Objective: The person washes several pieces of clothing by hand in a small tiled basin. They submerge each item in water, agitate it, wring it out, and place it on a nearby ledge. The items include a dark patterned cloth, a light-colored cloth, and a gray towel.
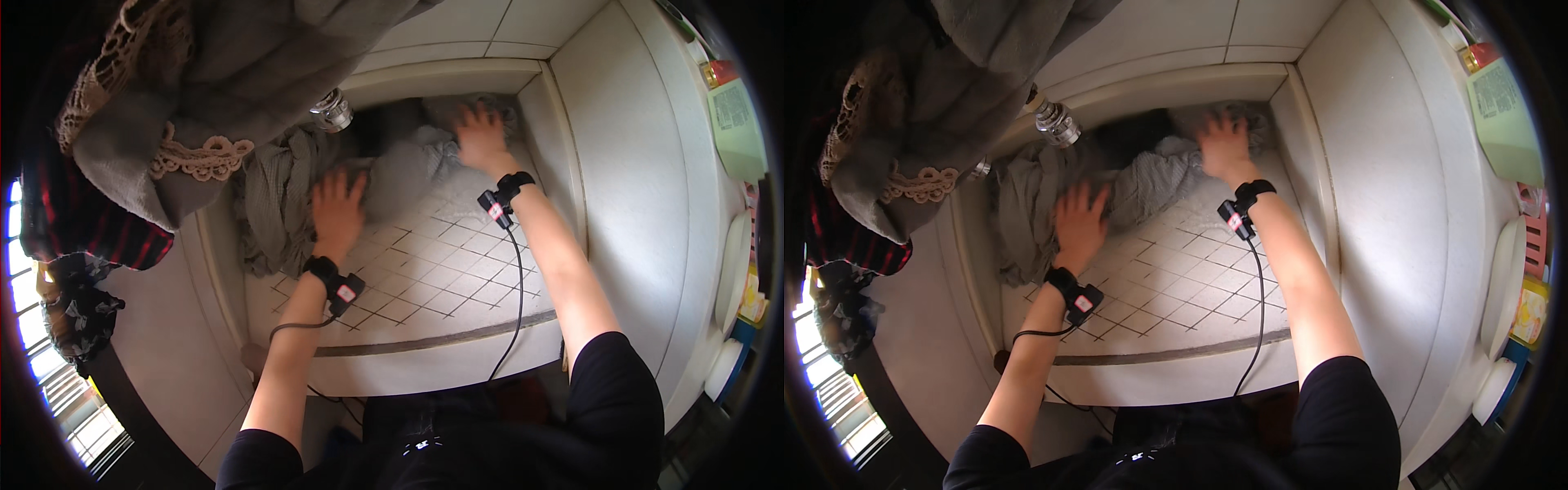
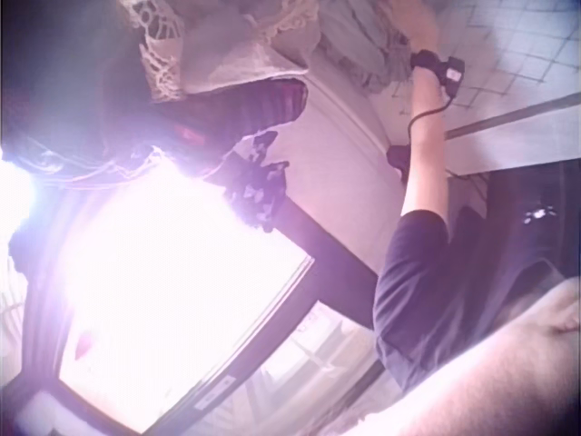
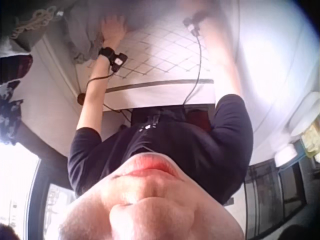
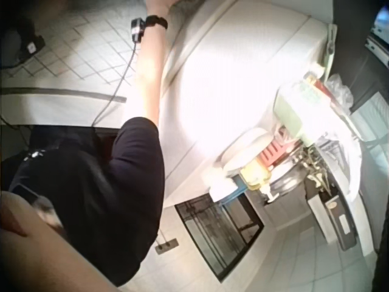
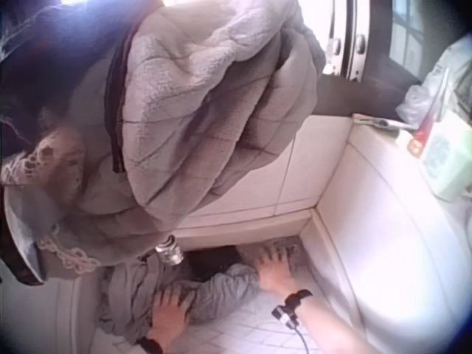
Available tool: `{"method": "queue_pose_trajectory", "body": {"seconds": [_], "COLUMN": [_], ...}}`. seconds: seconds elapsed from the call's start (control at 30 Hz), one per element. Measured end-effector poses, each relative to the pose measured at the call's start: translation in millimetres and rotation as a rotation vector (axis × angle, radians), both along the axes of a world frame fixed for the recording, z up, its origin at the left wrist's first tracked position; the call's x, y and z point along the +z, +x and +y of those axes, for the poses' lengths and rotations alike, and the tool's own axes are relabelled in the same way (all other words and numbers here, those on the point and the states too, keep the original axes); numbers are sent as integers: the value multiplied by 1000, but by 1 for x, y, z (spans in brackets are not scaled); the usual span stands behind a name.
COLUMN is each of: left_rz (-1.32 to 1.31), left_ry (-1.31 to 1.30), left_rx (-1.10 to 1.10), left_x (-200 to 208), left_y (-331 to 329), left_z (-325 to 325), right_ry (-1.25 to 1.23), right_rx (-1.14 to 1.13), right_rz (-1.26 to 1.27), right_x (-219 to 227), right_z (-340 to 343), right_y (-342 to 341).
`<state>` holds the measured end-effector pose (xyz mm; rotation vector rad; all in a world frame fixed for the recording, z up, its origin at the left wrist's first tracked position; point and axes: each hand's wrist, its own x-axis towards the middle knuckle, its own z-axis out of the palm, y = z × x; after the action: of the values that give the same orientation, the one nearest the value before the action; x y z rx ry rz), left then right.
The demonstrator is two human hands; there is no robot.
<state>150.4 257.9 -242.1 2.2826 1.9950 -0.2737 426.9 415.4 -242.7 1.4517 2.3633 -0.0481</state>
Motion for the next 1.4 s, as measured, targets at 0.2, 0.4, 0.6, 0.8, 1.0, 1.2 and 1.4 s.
{"method": "queue_pose_trajectory", "body": {"seconds": [0.2, 0.4, 0.6, 0.8, 1.0, 1.2, 1.4], "left_rz": [-188, -301, -207, -392, -533, -728, -935], "left_ry": [-75, -319, -16, -2, -67, -127, -2], "left_rx": [-9, 81, -1, -121, -25, 65, 112], "left_x": [-53, -91, -77, -38, 29, 106, 159], "left_y": [38, 36, 72, 62, 43, 18, 13], "left_z": [11, 54, 24, -6, -40, -86, -86], "right_ry": [-332, -384, -353, -195, -455, -454, -746], "right_rx": [53, -27, 42, 38, 97, -53, -290], "right_rz": [131, 57, 145, 191, 158, 673, 1668], "right_x": [-25, -33, 4, -28, 12, 123, 263], "right_z": [-16, 23, 36, -12, -61, -105, -110], "right_y": [-14, -10, -18, -17, -25, -28, -60]}}
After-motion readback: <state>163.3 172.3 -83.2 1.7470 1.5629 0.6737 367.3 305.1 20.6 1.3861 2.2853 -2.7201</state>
